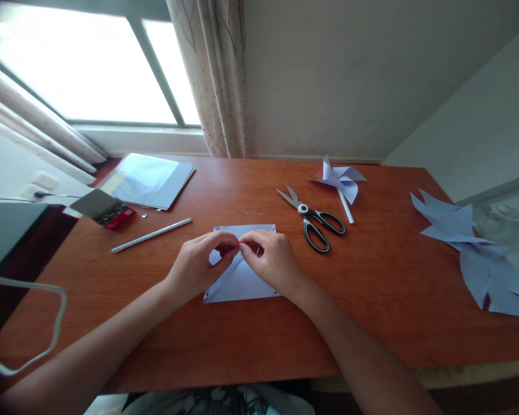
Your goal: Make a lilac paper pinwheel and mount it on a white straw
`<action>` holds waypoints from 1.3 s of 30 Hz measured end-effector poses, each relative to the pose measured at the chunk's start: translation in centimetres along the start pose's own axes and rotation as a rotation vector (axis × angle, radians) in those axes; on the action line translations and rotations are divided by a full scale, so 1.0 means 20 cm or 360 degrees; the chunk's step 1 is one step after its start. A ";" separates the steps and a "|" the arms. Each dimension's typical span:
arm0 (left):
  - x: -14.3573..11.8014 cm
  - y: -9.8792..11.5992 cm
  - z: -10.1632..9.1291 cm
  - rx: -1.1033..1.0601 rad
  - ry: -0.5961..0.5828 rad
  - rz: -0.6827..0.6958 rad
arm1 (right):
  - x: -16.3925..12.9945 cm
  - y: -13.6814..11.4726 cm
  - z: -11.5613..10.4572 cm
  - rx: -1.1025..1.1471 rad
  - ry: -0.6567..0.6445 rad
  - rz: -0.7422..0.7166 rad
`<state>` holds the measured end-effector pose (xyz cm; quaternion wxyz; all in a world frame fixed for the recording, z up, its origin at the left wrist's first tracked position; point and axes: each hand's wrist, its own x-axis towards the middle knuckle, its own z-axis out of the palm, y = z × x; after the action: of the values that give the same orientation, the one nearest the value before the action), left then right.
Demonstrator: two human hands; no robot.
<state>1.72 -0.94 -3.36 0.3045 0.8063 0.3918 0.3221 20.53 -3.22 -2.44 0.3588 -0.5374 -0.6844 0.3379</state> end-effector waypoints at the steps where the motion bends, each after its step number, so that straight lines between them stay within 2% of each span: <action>1: 0.00 0.00 0.00 -0.0062 -0.0003 -0.0008 | 0.00 0.00 -0.01 0.0044 -0.0019 0.0032; 5: 0.01 0.00 -0.03 -0.0297 -0.0017 -0.0024 | 0.02 -0.02 -0.04 0.0411 -0.0211 0.0234; 9: 0.02 0.03 -0.05 -0.0562 -0.0136 -0.0020 | 0.02 -0.02 -0.07 0.0814 -0.0460 0.0383; 13: 0.02 0.05 -0.06 -0.0691 -0.0212 -0.0118 | 0.02 -0.01 -0.09 0.0907 -0.0573 0.0430; 15: 0.02 0.05 -0.06 -0.0745 -0.0214 -0.0202 | 0.03 -0.01 -0.11 0.0826 -0.0559 0.0415; 17: 0.02 0.05 -0.05 -0.0784 -0.0181 -0.0298 | 0.03 0.00 -0.14 0.0583 -0.0442 0.0379; 20: 0.02 0.02 -0.04 -0.0856 -0.0100 -0.0413 | 0.04 0.03 -0.20 -0.0030 -0.0104 0.0321; 22: 0.02 0.01 -0.03 -0.0924 -0.0060 -0.0466 | 0.04 0.06 -0.23 -0.0401 0.0038 0.0325; 26: 0.02 -0.01 -0.03 -0.0966 -0.0039 -0.0527 | 0.05 0.11 -0.26 -0.0851 0.0086 0.0428; 32: 0.02 -0.01 -0.03 -0.0918 -0.0112 -0.0509 | 0.07 0.19 -0.24 -0.0842 0.0071 0.0438; 39: 0.01 -0.02 -0.03 -0.0752 -0.0196 -0.0487 | 0.08 0.20 -0.23 -0.0890 0.0040 0.0445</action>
<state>1.30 -0.38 -3.26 0.5521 0.6626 0.4038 0.3052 26.11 -0.61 -3.31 0.1556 -0.7082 -0.6658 0.1758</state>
